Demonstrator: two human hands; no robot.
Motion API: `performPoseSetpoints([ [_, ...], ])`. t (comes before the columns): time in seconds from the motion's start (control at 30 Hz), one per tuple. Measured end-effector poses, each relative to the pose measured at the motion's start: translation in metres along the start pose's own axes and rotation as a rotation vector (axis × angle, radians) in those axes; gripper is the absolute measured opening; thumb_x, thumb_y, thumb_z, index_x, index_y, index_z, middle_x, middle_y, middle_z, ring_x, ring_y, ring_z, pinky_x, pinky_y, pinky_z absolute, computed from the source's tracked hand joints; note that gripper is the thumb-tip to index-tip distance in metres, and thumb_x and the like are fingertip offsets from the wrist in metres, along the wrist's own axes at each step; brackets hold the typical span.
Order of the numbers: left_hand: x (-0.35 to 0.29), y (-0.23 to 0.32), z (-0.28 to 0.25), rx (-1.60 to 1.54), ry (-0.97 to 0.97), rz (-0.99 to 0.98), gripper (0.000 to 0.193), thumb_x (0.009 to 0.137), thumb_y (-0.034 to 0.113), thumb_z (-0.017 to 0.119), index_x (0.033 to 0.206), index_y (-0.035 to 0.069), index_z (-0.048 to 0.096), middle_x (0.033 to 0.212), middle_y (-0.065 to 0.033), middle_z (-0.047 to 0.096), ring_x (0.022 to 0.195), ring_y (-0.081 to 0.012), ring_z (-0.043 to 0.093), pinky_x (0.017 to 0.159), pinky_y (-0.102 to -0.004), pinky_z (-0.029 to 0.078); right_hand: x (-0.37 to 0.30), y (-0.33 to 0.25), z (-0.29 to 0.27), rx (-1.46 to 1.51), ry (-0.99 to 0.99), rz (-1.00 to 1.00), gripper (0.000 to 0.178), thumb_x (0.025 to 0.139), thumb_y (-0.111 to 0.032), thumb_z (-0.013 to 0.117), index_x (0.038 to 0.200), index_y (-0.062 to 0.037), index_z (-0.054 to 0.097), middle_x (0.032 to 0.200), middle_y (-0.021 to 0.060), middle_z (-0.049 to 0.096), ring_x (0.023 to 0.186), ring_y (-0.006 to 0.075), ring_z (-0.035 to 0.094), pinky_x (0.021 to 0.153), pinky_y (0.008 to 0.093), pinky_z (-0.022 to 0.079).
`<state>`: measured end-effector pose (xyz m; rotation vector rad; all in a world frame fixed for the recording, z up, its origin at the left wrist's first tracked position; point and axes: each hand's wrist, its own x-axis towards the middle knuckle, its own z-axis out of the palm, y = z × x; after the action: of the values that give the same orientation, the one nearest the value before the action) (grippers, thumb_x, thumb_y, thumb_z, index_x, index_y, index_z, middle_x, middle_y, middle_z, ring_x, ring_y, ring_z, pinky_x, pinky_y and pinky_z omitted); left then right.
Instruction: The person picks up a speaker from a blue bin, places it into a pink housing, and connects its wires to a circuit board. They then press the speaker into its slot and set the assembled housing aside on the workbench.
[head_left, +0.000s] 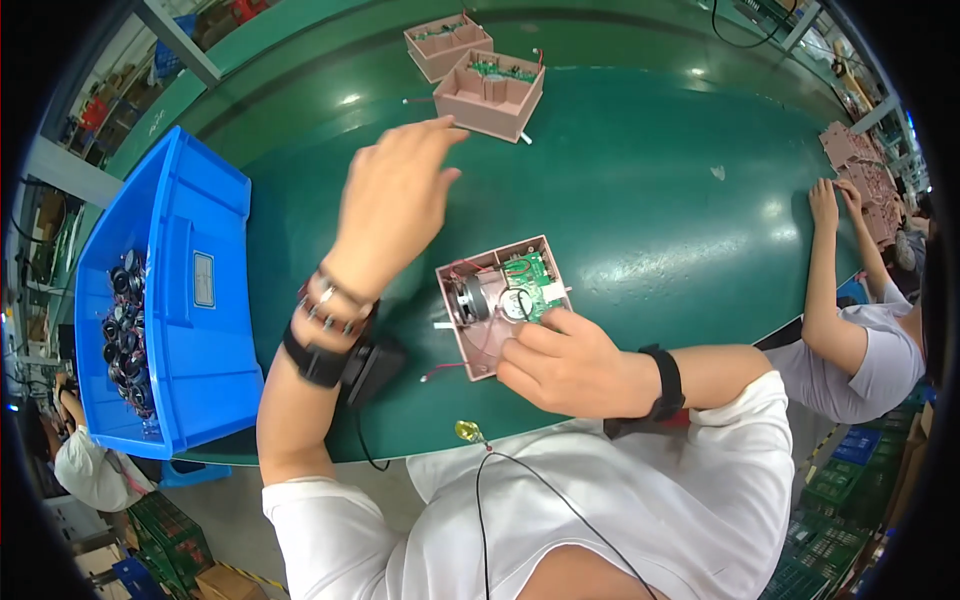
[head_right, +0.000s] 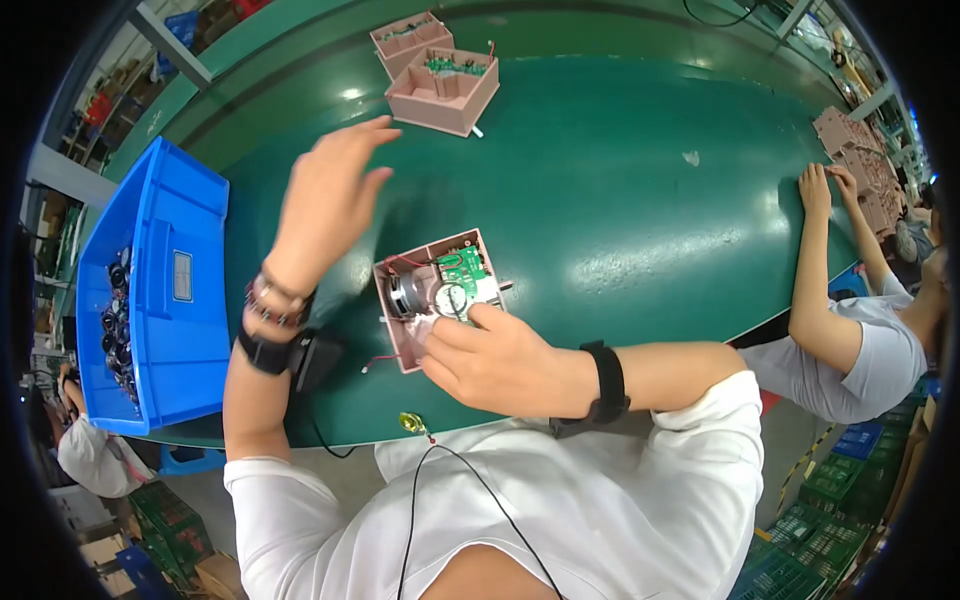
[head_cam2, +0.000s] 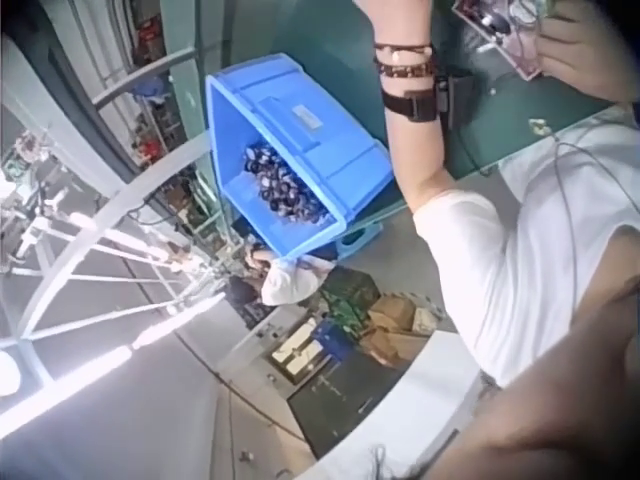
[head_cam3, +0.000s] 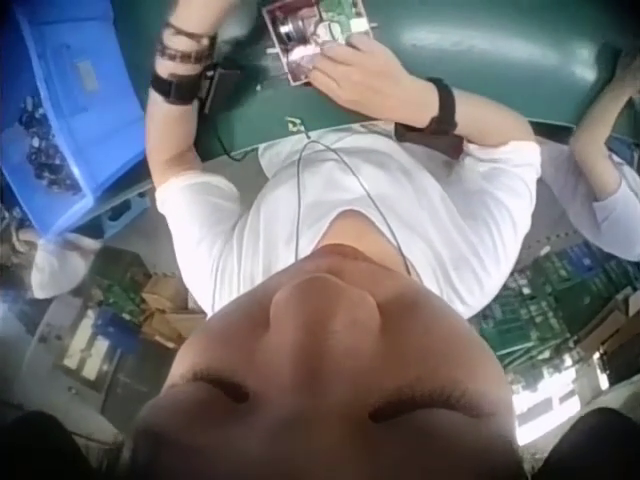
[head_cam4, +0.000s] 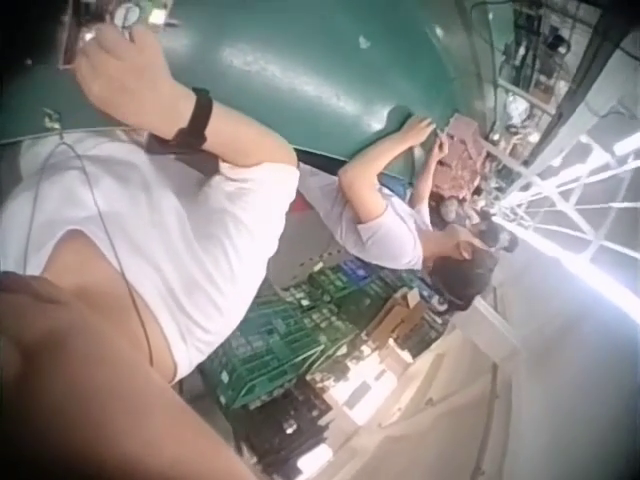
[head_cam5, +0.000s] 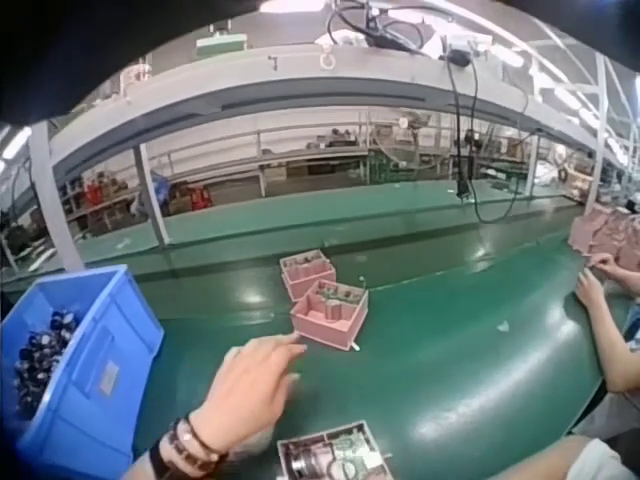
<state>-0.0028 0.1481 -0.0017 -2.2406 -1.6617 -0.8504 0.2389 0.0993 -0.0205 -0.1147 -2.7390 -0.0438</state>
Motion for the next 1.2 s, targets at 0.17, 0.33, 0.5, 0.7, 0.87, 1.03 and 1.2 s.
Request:
performPoseSetpoints([
  [0.17,0.031,-0.022,0.068,0.011,0.1,0.075,0.041,0.077,0.016,0.069,0.116,0.014,0.057,0.116,-0.0073,0.059,0.109,-0.0251,0.053,0.086,-0.0415,0.042,-0.023,0.037,-0.005,-0.117,0.013,0.23,0.009,0.069,-0.014,0.062,0.073,-0.0102,0.055,0.077,0.0022,0.056,0.078,0.0192,0.053,0.066,0.0321,0.042],
  [0.33,0.042,-0.023,0.076,0.059,0.036,0.099,0.032,0.077,0.019,0.07,0.107,0.014,0.059,0.103,-0.0053,0.057,0.103,-0.0248,0.054,0.087,-0.0406,0.04,-0.068,0.13,-0.031,-0.556,-0.038,0.51,0.014,0.07,-0.013,0.064,0.082,-0.0092,0.059,0.086,0.0063,0.057,0.086,0.024,0.055,0.075,0.0379,0.043],
  [0.5,0.023,-0.022,0.057,0.087,-0.01,0.076,0.017,0.074,0.021,0.071,0.086,0.015,0.06,0.089,-0.0011,0.054,0.093,-0.0212,0.053,0.08,-0.0399,0.037,-0.012,0.181,-0.031,-0.53,0.233,0.506,0.025,0.075,-0.012,0.066,0.099,-0.0081,0.059,0.099,0.0078,0.057,0.095,0.0248,0.056,0.082,0.0378,0.042],
  [0.7,-0.044,-0.012,-0.002,0.168,-0.114,-0.129,0.019,0.072,0.018,0.073,0.086,0.014,0.061,0.093,-0.001,0.056,0.092,-0.0208,0.053,0.082,-0.0401,0.036,0.076,0.302,0.084,-0.318,0.417,0.489,0.04,0.074,-0.017,0.071,0.11,-0.0078,0.057,0.11,0.0076,0.057,0.104,0.0281,0.055,0.083,0.0393,0.045],
  [0.87,-0.091,0.006,-0.054,0.239,0.074,-0.444,0.019,0.071,0.015,0.074,0.086,0.014,0.063,0.098,-0.0061,0.058,0.097,-0.0256,0.054,0.084,-0.0405,0.038,0.106,0.341,0.105,-0.441,0.207,0.512,0.039,0.069,-0.021,0.074,0.106,-0.0142,0.064,0.114,0.0035,0.058,0.106,0.0245,0.056,0.082,0.0435,0.044],
  [1.03,-0.1,0.059,-0.172,0.454,0.57,-0.139,0.027,0.067,0.014,0.076,0.09,0.015,0.065,0.104,-0.0074,0.06,0.093,-0.0268,0.058,0.078,-0.0389,0.044,0.083,0.355,0.095,-0.522,0.304,0.284,0.021,0.078,-0.008,0.061,0.098,-0.007,0.058,0.106,0.0087,0.055,0.102,0.0269,0.054,0.083,0.0406,0.043],
  [1.2,-0.087,-0.011,-0.276,0.796,0.753,0.011,0.005,0.084,0.007,0.063,0.088,0.01,0.065,0.087,-0.008,0.063,0.086,-0.0226,0.061,0.073,-0.0331,0.049,0.088,0.289,0.088,-0.555,0.36,0.175,0.016,0.078,-0.004,0.055,0.095,-0.0028,0.056,0.101,0.0115,0.053,0.099,0.0298,0.053,0.082,0.0409,0.043],
])
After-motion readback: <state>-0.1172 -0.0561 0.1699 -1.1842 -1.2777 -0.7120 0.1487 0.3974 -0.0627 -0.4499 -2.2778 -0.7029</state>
